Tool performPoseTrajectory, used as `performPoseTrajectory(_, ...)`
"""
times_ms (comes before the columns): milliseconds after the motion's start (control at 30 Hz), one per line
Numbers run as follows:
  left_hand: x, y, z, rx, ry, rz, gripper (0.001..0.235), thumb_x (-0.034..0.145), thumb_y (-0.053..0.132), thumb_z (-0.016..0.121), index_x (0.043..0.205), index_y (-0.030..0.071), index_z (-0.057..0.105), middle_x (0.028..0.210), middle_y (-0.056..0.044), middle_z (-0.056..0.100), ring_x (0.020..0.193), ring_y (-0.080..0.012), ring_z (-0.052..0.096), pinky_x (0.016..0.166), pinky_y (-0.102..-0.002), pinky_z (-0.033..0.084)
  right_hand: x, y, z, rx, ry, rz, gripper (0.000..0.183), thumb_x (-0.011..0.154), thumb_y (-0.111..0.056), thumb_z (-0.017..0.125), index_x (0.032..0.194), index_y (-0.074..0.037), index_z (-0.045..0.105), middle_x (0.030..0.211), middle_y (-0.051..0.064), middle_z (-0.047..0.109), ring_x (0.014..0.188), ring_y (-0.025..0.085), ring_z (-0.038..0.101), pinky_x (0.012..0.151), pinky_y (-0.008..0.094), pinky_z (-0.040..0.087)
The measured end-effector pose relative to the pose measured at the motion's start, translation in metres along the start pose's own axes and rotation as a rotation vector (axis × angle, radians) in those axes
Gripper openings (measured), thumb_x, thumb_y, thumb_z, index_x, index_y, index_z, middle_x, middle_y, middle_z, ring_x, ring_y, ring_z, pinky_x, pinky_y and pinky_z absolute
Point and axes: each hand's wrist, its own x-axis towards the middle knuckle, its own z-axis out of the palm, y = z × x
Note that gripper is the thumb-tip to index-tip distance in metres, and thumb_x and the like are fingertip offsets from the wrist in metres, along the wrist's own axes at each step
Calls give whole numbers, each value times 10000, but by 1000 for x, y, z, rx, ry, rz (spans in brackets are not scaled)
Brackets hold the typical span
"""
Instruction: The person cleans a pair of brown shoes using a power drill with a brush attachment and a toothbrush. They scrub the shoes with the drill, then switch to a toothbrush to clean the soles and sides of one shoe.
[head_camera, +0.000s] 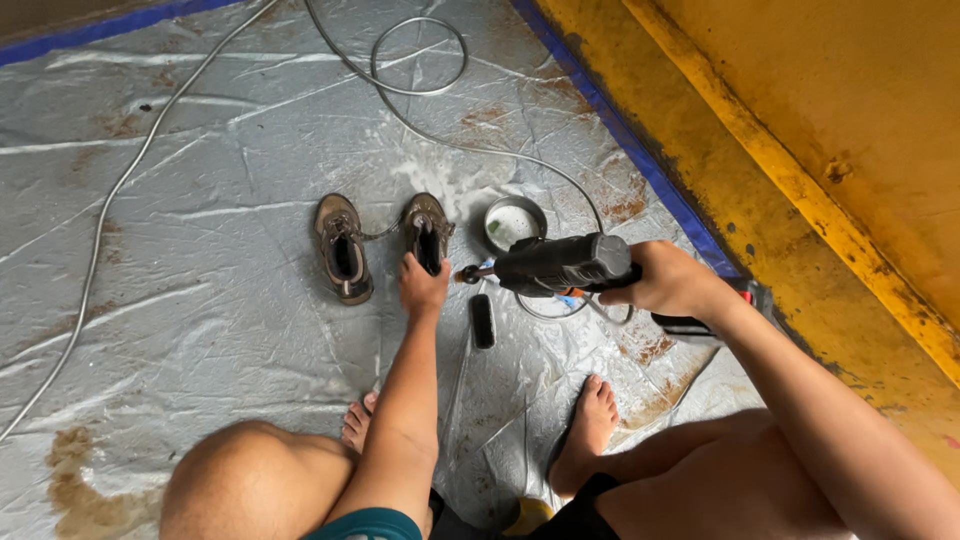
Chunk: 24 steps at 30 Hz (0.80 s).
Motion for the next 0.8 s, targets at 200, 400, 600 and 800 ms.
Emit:
performPoseTrajectory(200, -34, 0, -23, -142, -29, -46, 1115, 778, 391, 911, 1672, 103, 310, 1563, -247, 539, 1446, -476, 567, 1181, -587, 530, 4, 3, 10, 386, -254, -63, 388, 793, -208, 912, 1132, -33, 836, 845, 207, 837, 809, 353, 815, 883, 467, 601)
performPoseTrajectory(400, -3, -38, 15, -328, -62, -144, 830, 910, 522, 882, 1527, 82, 544, 1437, -193, 627, 1419, -400, 602, 1180, -507, 516, 5, -14, 18, 590, -245, -99, 328, 796, -152, 925, 1019, 34, 772, 680, 150, 689, 618, 252, 698, 660, 347, 582)
performPoseTrajectory(600, -22, -1, -41, -787, 19, -298, 851, 869, 602, 901, 1383, -44, 695, 1385, -305, 699, 1376, -413, 640, 1138, -504, 529, 6, -5, 13, 283, -99, -108, 416, 719, -335, 1012, 946, -71, 785, 785, 104, 769, 807, 256, 743, 802, 361, 574)
performPoseTrajectory(800, -7, -11, -24, -1556, -336, -645, 954, 906, 620, 887, 1447, -42, 462, 1351, -192, 483, 1270, -328, 546, 1046, -390, 570, -25, -13, -5, 234, 31, -101, 478, 720, -363, 997, 1046, -68, 810, 907, 191, 823, 970, 391, 795, 882, 471, 591)
